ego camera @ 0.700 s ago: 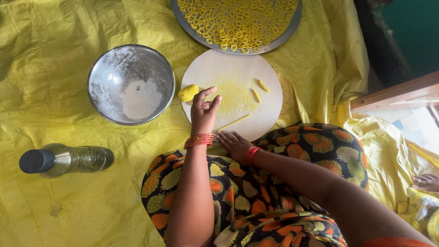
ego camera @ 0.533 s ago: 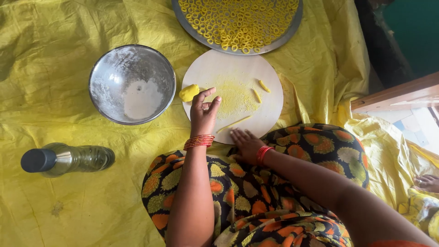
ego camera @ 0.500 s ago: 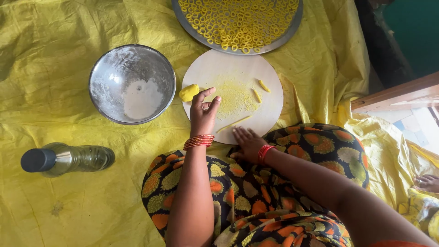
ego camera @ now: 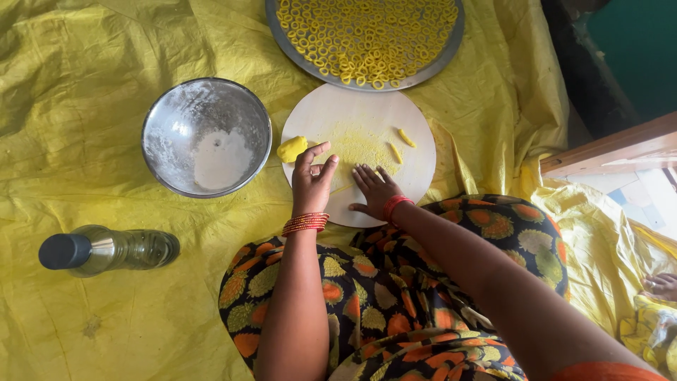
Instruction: The person rolls small pieces of yellow dough into thin strips on a floured board, then joins the ends to form rings and places them on a tray. The person repeats this process continuously.
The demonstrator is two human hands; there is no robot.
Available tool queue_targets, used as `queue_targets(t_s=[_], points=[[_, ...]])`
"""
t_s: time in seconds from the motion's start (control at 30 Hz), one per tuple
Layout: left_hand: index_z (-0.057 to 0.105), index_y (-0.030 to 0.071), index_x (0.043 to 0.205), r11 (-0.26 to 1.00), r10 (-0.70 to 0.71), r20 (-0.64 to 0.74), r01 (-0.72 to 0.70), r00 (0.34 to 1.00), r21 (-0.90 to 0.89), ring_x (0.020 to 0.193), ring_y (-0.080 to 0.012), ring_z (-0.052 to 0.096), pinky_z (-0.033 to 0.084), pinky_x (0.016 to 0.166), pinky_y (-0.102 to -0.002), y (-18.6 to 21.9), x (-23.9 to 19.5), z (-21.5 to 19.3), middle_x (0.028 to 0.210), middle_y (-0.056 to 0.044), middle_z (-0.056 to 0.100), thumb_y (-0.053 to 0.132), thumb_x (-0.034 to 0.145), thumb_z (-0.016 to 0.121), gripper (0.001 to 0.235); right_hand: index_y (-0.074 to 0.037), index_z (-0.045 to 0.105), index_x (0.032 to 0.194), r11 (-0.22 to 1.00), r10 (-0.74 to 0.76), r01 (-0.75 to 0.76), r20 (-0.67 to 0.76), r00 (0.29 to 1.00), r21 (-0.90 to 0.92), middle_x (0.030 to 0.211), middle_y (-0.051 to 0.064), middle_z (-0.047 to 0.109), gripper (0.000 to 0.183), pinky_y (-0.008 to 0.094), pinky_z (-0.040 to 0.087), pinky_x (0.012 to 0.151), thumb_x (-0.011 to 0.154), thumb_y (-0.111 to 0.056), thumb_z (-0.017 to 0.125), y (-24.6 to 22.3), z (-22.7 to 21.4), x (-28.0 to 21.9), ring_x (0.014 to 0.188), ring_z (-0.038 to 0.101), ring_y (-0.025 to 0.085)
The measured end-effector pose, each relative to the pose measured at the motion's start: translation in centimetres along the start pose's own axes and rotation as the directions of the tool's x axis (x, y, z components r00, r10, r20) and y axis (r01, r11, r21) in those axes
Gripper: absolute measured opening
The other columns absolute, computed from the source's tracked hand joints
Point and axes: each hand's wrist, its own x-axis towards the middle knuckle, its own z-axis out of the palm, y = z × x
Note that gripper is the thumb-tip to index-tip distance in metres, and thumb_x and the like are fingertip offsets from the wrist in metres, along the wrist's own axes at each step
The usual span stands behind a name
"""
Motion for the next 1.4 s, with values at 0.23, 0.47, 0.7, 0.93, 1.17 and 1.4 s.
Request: queue_targets(t_s=[0.23,0.47,0.7,0.93,1.17,1.4], points=[[0.068,0.013,0.125,0.999,-0.037,-0.001,0.037,0.999,-0.014,0.088,-0.0137,0.063,0.056,0.078,-0.029,-0.5,0.1,-0.3,0.13,-0.005,0.064,0.031,0.093,0.074,0.037,-0.013,-0.005,0.163,0.979,-0.134,0.154,0.148,0.98,-0.133,0.172,0.006,-0.001,0.102,0.046,-0.002,0.125,0.092,-0.081,0.021,0.9,0.6,-3.9,0.157,-0.003,0.02],[0.069,0.013,0.12,0.997,0.037,0.027,-0.039,0.999,0.067,0.085,-0.0129,0.066,0.058,0.075,-0.029,-1.5,-0.3,0.6,0.122,-0.005,0.068,0.026,0.091,0.075,0.032,-0.017,0.012,0.16,0.978,-0.193,0.195,0.03,0.981,-0.073,0.168,0.009,0.015,0.082,0.048,0.017,0.121,0.099,-0.07,0.028,4.8,0.7,-6.4,0.152,0.018,0.026],[0.076,0.008,0.081,0.812,-0.047,0.045,0.012,0.998,0.583,0.075,-0.0196,0.069,0.055,0.069,-0.035,-1.7,-1.6,2.2,0.095,-0.005,0.075,0.024,0.079,0.086,0.019,-0.031,0.065,0.136,0.829,0.284,-0.187,-0.108,0.953,0.527,0.12,0.002,0.075,0.044,0.038,0.062,0.088,0.099,-0.051,0.053,8.5,-1.8,-5.2,0.095,0.075,0.02],[0.076,0.014,0.091,0.544,-0.147,0.196,-0.086,0.97,0.834,0.08,-0.023,0.073,0.058,0.073,-0.038,-7.5,-1.7,7.2,0.099,-0.007,0.075,0.022,0.086,0.076,0.01,-0.029,0.07,0.129,0.815,0.319,-0.135,-0.243,0.916,0.563,0.113,0.004,0.076,0.038,0.041,0.058,0.086,0.098,-0.048,0.06,8.7,-2.8,-5.0,0.095,0.072,0.024],[0.076,0.009,0.087,0.279,-0.221,0.307,-0.242,0.926,0.929,0.085,-0.0278,0.071,0.057,0.076,-0.042,-11.1,-1.9,8.8,0.098,-0.011,0.072,0.02,0.091,0.068,0.013,-0.025,0.07,0.128,0.776,0.306,-0.07,-0.277,0.911,0.626,0.115,0.003,0.076,0.04,0.039,0.058,0.089,0.096,-0.048,0.062,9.4,-3.2,-5.1,0.097,0.073,0.022],[0.072,0.009,0.084,0.353,-0.093,0.314,-0.263,0.945,0.898,0.084,-0.0299,0.069,0.056,0.074,-0.045,-11.2,-2.2,8.5,0.095,-0.012,0.07,0.022,0.085,0.073,0.013,-0.025,0.068,0.13,0.785,0.258,-0.048,-0.256,0.932,0.618,0.116,0.001,0.076,0.042,0.038,0.057,0.092,0.097,-0.05,0.06,9.8,-3.7,-4.2,0.1,0.073,0.021]])
